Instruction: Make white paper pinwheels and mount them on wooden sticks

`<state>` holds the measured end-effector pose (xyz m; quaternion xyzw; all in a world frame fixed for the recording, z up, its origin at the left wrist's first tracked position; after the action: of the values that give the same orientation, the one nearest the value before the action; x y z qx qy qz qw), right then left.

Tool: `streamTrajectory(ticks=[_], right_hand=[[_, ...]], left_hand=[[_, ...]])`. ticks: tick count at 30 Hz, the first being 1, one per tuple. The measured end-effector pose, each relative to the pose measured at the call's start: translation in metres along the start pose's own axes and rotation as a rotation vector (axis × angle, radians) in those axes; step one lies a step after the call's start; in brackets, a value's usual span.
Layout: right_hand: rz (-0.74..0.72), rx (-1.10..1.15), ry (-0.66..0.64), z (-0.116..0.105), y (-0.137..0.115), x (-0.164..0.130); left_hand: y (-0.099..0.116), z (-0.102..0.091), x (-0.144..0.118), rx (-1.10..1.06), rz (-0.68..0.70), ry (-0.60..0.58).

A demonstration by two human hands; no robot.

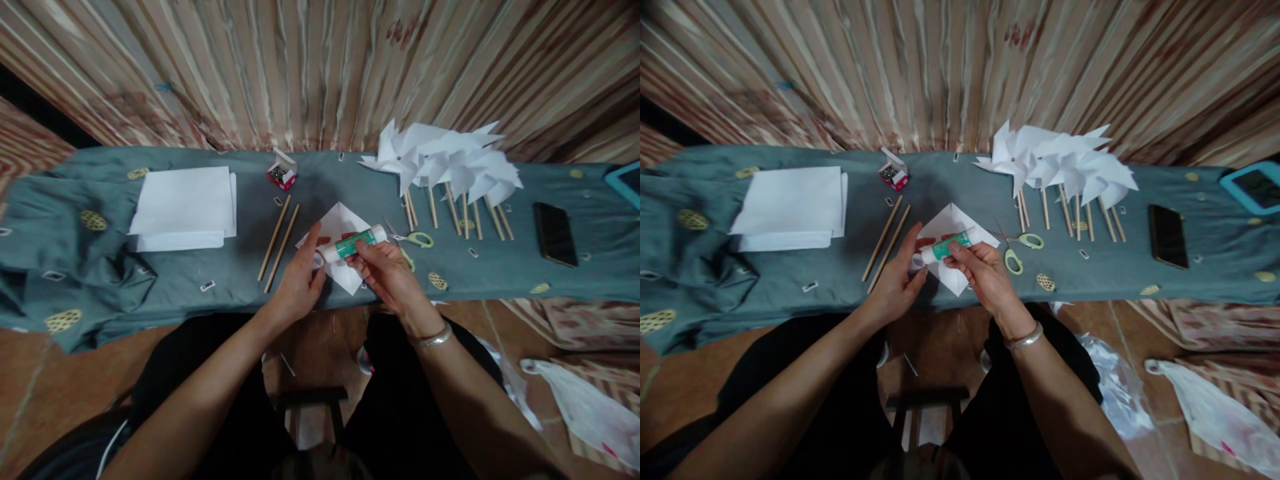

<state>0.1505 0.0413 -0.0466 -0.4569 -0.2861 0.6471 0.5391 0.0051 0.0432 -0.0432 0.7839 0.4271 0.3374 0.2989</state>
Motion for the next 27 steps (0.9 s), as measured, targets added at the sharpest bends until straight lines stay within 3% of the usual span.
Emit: streamTrajectory(ticks=[13, 21, 24, 27], right_hand=[[-0.071, -0.099, -0.076, 0.019, 0.004, -0.005], [0.064, -0.085, 0.009, 0.019, 0.022, 0.0], [0.01, -0.161, 0.036, 0.021, 0.026, 0.003], [-0.047, -0.244, -0.022, 0.028, 0.029, 0.003]], left_hand=[[0.002, 0.003, -0.005, 0.11, 0.097, -0.042], [0.002, -0.004, -0.009, 0.11, 0.066, -0.027], [0.003, -0.008, -0.012, 0.1, 0.06, -0.01], [0.001, -0.016, -0.013, 0.042, 0.018, -0.001]])
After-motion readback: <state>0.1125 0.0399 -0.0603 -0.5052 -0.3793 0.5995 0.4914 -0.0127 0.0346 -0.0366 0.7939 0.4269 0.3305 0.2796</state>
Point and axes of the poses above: each hand's wrist, its own x-axis towards the middle knuckle, its own z-axis out of the palm, y = z × x, the point moved 7 cm from there along x, towards the middle knuckle, and after that the axes turned 8 degrees about x, right-handed, at the moved point
